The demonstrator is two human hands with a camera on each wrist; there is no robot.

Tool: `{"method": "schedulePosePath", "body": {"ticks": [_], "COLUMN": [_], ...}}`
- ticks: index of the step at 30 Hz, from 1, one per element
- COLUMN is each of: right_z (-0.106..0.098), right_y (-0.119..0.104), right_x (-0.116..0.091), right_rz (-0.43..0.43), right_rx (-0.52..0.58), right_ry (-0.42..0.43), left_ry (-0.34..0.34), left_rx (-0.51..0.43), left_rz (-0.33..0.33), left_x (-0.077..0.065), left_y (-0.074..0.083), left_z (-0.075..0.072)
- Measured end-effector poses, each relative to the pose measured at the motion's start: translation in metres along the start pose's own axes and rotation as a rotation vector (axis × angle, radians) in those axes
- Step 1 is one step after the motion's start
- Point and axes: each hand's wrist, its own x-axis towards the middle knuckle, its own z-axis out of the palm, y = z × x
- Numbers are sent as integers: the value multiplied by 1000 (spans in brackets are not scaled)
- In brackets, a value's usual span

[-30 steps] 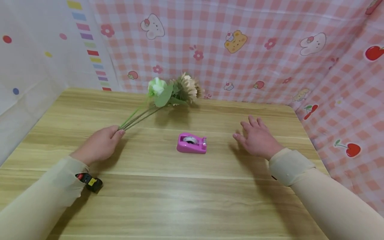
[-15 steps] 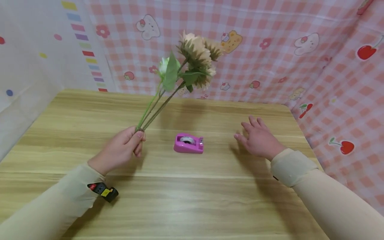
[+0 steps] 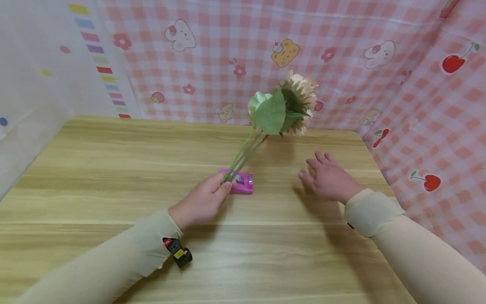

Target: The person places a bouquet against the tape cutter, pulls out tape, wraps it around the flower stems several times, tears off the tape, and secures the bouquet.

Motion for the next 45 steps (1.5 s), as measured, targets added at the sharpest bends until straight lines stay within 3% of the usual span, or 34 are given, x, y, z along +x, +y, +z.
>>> {"method": "schedulePosePath", "body": {"ticks": [3,5,15,23,27,32,37,45], "right_z": [1,2,6,2,-1,-7,-16,-21], "right_y": [3,5,9,5,-1,-16,-40,-84], "right_x": [-3,-5,-11,-14,-14,-16,-18,-2], "right_rz": [-18,-20,-28,9,8,-26,-40,-72], "right_rx": [-41,-59,-94,-125,-139,-134,-120,12], "right_ry": [-2,-21,-111,-204,-252,-285,-252,-21], "left_ry": [4,3,27,9,-29,-113,-182,-197], "left_rx": [28,-2,-137,-59,-135,-325,-378,-366], "left_rz": [2,-13,-194,-217,-284,-403,-426,-444], "left_x": [8,13,33,36,38,43,44,47], "left_y": [3,4,-1,-4,-2,-4,-4,-7], "left_z": [15,24,54,65,67,66,63,63]}}
